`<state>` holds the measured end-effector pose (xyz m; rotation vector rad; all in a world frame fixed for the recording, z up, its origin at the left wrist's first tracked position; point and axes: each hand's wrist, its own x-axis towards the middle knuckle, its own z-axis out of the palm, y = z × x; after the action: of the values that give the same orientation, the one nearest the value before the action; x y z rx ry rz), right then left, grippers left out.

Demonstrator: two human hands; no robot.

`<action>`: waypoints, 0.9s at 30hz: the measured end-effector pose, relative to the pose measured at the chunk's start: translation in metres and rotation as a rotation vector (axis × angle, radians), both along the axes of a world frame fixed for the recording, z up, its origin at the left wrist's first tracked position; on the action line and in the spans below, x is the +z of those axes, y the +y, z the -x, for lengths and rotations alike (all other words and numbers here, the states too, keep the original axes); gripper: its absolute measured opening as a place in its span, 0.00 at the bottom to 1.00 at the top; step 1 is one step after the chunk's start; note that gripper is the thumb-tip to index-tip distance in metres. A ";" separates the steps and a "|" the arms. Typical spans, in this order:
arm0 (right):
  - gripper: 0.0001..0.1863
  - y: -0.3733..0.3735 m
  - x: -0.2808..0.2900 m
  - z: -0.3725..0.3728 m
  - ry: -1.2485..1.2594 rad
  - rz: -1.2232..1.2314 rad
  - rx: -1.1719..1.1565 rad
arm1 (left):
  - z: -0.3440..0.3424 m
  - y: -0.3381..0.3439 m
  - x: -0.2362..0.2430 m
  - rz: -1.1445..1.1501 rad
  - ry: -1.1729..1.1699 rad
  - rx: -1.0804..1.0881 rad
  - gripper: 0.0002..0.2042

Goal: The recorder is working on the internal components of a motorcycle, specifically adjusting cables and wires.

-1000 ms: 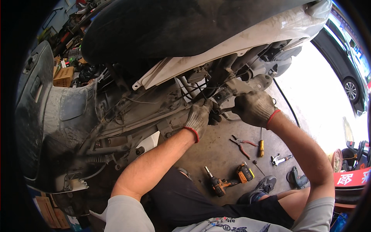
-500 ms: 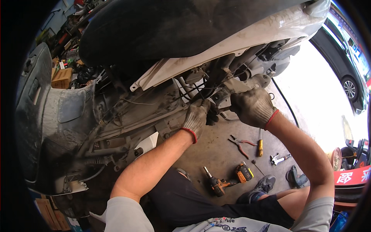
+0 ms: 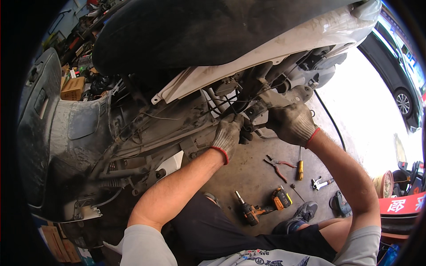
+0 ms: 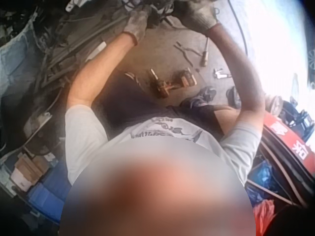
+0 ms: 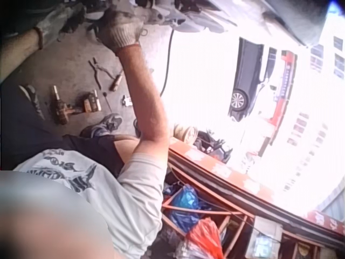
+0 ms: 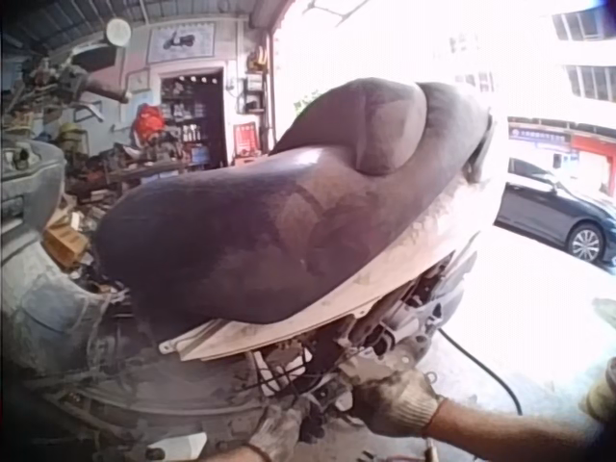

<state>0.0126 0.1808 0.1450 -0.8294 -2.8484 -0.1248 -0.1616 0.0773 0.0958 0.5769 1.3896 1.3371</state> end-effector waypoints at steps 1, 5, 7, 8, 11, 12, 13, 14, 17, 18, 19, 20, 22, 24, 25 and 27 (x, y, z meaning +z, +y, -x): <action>0.10 0.000 0.000 0.000 0.011 0.006 0.003 | 0.000 0.000 0.001 0.006 -0.002 0.006 0.16; 0.11 0.001 -0.001 -0.001 0.010 0.032 0.007 | -0.002 0.001 0.002 0.017 -0.002 0.026 0.16; 0.12 0.002 -0.003 0.000 0.006 0.081 -0.019 | -0.002 0.001 0.004 0.027 0.017 0.016 0.16; 0.13 0.002 -0.004 0.000 0.002 0.129 -0.046 | -0.002 0.001 0.005 0.037 0.036 0.006 0.16; 0.14 0.002 -0.006 0.001 0.011 0.138 -0.025 | -0.002 0.001 0.002 0.032 0.037 0.028 0.16; 0.14 0.002 -0.006 0.001 0.011 0.138 -0.026 | -0.002 0.002 0.002 0.033 0.037 0.028 0.16; 0.14 0.002 -0.005 0.001 -0.007 0.145 -0.041 | -0.003 0.002 0.003 0.037 0.042 0.029 0.15; 0.14 0.002 -0.005 0.001 -0.026 0.152 -0.055 | -0.003 0.002 0.003 0.041 0.047 0.030 0.15; 0.14 0.002 -0.007 0.002 -0.037 0.154 -0.065 | -0.003 0.002 0.004 0.051 0.015 0.053 0.14; 0.14 0.002 -0.007 0.001 -0.038 0.155 -0.065 | -0.003 0.002 0.004 0.052 0.014 0.054 0.14; 0.15 0.002 -0.008 0.001 -0.035 0.173 -0.075 | -0.002 0.002 0.004 0.047 0.013 0.038 0.14; 0.15 0.002 -0.008 0.001 -0.032 0.191 -0.086 | -0.001 0.003 0.004 0.042 0.012 0.022 0.13; 0.16 0.003 -0.010 -0.001 -0.022 0.191 -0.085 | -0.002 0.003 0.007 0.042 0.013 0.016 0.13; 0.16 0.002 -0.010 -0.001 -0.010 0.191 -0.083 | -0.003 0.001 0.008 0.042 0.016 0.009 0.13; 0.17 0.001 -0.006 0.002 -0.048 0.210 -0.103 | -0.003 0.000 0.008 0.053 0.021 0.025 0.13; 0.17 -0.001 -0.003 0.004 -0.087 0.230 -0.124 | -0.003 0.000 0.008 0.063 0.025 0.040 0.13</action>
<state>0.0088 0.1798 0.1417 -1.0709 -2.9297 0.1580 -0.1586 0.0768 0.1041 0.5275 1.4653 1.3169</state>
